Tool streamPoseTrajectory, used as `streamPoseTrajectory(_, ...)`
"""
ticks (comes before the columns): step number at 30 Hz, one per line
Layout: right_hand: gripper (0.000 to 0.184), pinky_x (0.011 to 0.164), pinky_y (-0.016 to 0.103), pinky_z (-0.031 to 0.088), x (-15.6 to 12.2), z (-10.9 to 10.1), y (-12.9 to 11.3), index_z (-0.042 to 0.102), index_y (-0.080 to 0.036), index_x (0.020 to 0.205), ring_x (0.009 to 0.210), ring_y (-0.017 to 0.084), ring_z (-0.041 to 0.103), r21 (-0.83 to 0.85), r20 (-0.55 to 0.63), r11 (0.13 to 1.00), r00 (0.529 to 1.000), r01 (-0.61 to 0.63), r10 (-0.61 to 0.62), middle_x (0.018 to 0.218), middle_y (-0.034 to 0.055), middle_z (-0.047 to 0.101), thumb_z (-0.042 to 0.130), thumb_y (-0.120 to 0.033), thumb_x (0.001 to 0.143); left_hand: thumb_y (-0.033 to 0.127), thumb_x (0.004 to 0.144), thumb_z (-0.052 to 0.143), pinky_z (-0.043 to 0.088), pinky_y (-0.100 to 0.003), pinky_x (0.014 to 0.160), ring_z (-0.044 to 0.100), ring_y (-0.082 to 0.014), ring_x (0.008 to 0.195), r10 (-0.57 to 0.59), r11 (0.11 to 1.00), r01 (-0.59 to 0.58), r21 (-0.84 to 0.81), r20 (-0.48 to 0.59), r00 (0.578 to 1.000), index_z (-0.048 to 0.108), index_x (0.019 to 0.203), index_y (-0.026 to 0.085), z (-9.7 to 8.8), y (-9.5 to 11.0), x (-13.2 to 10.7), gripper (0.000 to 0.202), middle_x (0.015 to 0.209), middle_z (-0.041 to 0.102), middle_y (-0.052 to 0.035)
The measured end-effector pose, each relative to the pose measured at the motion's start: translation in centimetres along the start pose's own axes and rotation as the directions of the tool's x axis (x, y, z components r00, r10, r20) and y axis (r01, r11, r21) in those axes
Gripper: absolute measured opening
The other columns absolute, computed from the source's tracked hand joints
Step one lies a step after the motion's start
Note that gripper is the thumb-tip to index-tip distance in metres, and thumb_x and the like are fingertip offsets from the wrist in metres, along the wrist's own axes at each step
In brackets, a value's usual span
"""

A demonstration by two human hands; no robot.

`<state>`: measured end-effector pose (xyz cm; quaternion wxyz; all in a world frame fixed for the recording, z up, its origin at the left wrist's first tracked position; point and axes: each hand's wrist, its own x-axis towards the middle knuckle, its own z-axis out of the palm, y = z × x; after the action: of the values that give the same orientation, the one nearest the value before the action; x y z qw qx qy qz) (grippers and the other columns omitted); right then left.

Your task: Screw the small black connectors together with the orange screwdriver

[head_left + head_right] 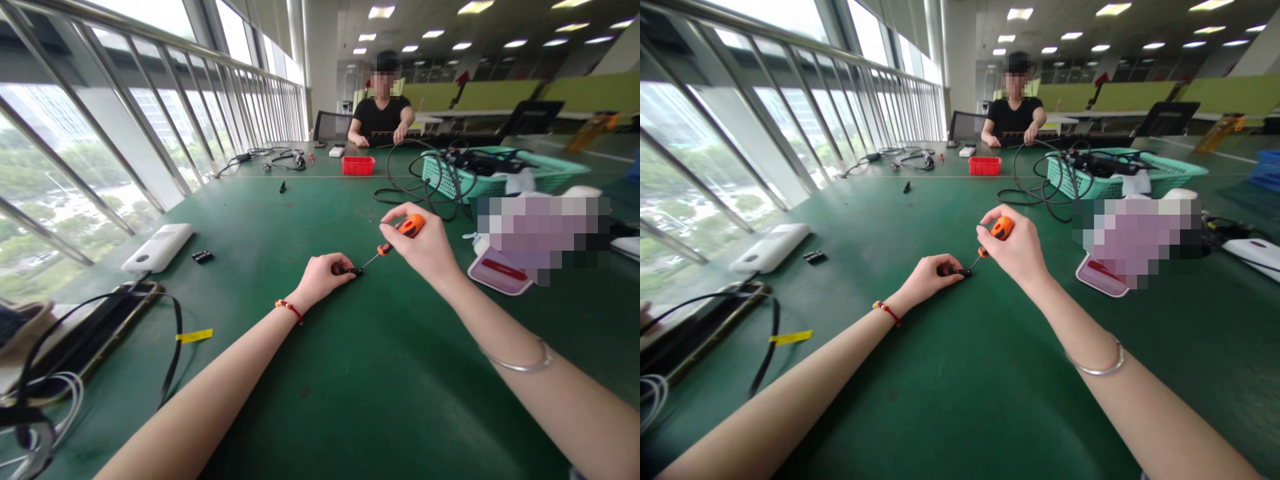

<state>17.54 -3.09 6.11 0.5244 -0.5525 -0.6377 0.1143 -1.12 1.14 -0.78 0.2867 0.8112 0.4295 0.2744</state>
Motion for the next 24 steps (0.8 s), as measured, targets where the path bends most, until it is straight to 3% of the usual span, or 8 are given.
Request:
streamPoseTrajectory(4,0.033,0.053,0.024,0.037,-0.07,-0.05,-0.19,0.055,-0.021,0.095,0.052,0.01,0.043,0.052,0.065,0.999,0.998,0.003,-0.007,0.066,-0.0051,0.049,0.064,-0.028,0.064,0.031,0.073,0.067,0.04,-0.021,0.059,0.055,-0.0112,0.065,0.004,1.0,-0.004,0.003,-0.005,1.0,0.069,0.083,0.018,0.01,-0.17,0.05,0.017,0.076,0.068,0.0005)
streamPoseTrajectory(8,0.026,0.055,0.025,0.035,-0.16,0.07,-0.3,0.057,-0.021,0.077,0.054,0.012,0.046,-0.085,-0.015,0.996,1.0,-0.027,0.026,0.06,-0.0031,0.049,0.063,-0.045,0.07,0.03,0.073,0.067,0.04,-0.02,0.058,0.054,-0.0107,0.064,0.017,1.0,-0.017,0.017,-0.014,1.0,0.07,0.085,0.018,0.13,-0.33,0.18,0.017,0.076,0.068,0.0009)
streamPoseTrajectory(11,0.023,0.057,0.026,0.035,-0.09,0.17,-0.35,0.057,-0.02,0.069,0.055,0.013,0.047,-0.098,-0.029,0.994,0.999,-0.046,0.043,0.058,-0.0016,0.05,0.06,-0.042,0.073,0.028,0.073,0.067,0.04,-0.021,0.058,0.054,-0.0109,0.064,0.019,0.999,-0.018,0.041,-0.035,0.999,0.069,0.085,0.018,0.18,-0.34,0.29,0.015,0.076,0.067,0.0008)
streamPoseTrajectory(13,0.016,0.056,0.025,0.036,0.02,0.21,-0.27,0.058,-0.02,0.077,0.055,0.012,0.047,-0.076,-0.009,0.996,0.999,-0.049,0.048,0.061,-0.0027,0.05,0.061,-0.032,0.068,0.026,0.073,0.067,0.041,-0.021,0.059,0.054,-0.0108,0.064,0.025,0.998,-0.022,0.051,-0.052,0.998,0.069,0.085,0.018,0.18,-0.34,0.33,0.014,0.078,0.067,0.0005)
streamPoseTrajectory(15,0.028,0.056,0.025,0.037,0.1,0.25,-0.11,0.057,-0.021,0.09,0.054,0.012,0.046,-0.033,0.025,0.998,0.998,-0.048,0.049,0.064,-0.0044,0.05,0.062,-0.025,0.063,0.024,0.073,0.067,0.042,-0.021,0.06,0.054,-0.0107,0.065,0.034,0.998,-0.031,0.056,-0.066,0.997,0.069,0.085,0.018,0.16,-0.37,0.35,0.013,0.081,0.066,0.0003)
streamPoseTrajectory(18,0.037,0.057,0.026,0.039,0.07,0.36,-0.03,0.053,-0.022,0.098,0.054,0.013,0.048,0.006,0.043,0.999,0.998,-0.05,0.049,0.065,-0.0051,0.05,0.063,-0.029,0.064,0.024,0.074,0.067,0.042,-0.021,0.061,0.054,-0.0104,0.065,0.043,0.998,-0.039,0.053,-0.072,0.996,0.069,0.084,0.018,0.13,-0.45,0.36,0.012,0.081,0.066,0.0004)
streamPoseTrajectory(22,0.028,0.059,0.027,0.038,-0.15,0.55,-0.36,0.056,-0.021,0.078,0.056,0.014,0.048,-0.074,-0.03,0.995,0.997,-0.073,0.07,0.057,-0.0034,0.05,0.063,-0.047,0.07,0.023,0.074,0.068,0.042,-0.021,0.06,0.053,-0.0098,0.063,0.031,0.999,-0.028,0.045,-0.07,0.997,0.068,0.085,0.018,0.13,-0.54,0.41,0.013,0.081,0.065,0.0007)
streamPoseTrajectory(24,0.025,0.058,0.026,0.037,-0.19,0.61,-0.44,0.056,-0.021,0.071,0.054,0.013,0.047,-0.046,-0.024,0.997,0.998,-0.065,0.064,0.056,-0.0029,0.05,0.062,-0.045,0.072,0.023,0.073,0.068,0.042,-0.021,0.059,0.053,-0.0098,0.063,0.029,0.998,-0.026,0.049,-0.068,0.997,0.068,0.086,0.018,0.15,-0.59,0.43,0.013,0.081,0.065,0.0008)
